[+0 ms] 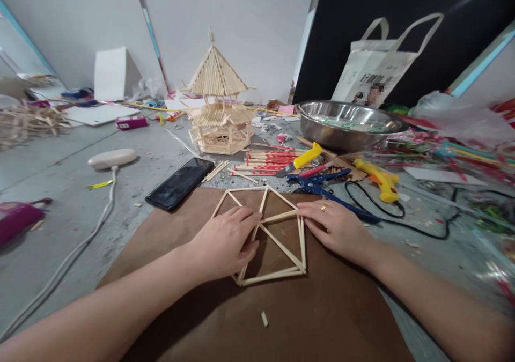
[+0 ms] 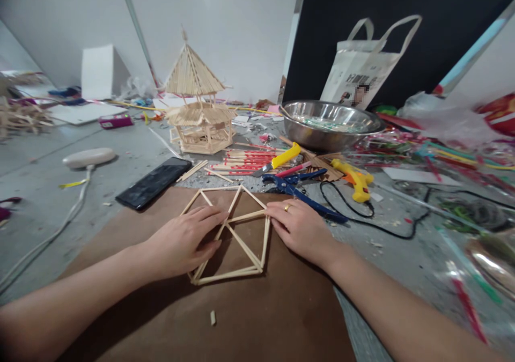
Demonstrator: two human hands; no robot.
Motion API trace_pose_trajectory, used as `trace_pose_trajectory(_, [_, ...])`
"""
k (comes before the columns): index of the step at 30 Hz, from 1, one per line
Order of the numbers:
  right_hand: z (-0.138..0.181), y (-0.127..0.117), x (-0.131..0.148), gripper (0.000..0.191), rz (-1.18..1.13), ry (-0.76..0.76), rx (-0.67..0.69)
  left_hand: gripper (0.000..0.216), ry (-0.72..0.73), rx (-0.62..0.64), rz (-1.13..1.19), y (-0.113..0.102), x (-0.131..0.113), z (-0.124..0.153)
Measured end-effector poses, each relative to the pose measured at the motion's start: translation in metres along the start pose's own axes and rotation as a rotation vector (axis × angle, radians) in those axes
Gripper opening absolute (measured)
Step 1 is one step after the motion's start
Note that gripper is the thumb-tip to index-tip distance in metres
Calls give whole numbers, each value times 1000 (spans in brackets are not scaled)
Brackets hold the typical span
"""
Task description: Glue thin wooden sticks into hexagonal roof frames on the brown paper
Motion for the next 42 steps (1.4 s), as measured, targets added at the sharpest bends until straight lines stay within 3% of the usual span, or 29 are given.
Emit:
trace_pose_trajectory(19, [1, 3, 2, 21, 40, -104, -19, 35, -47, -110, -14, -8, 12, 1])
trace_pose_trajectory(24, [1, -5, 5, 19, 22, -102, -97, 36, -66, -122, -45, -4, 19, -1])
trace_pose_trajectory(33, [7, -28, -5, 19, -122, 56, -279, 34, -14, -77, -36, -4, 19, -3])
trace_pose_trajectory(42, [-6, -55, -38, 23, -617, 306, -429, 28, -14, -71, -92, -11, 13, 1])
Point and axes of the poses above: each hand's wrist, its own z-axis away from the middle knuckle, its own y-axis out of the palm, x = y × z, the point moved 6 cm from there along -z, towards the middle knuckle, and after that the axes turned 13 degrees about x, right-handed, at the moved point
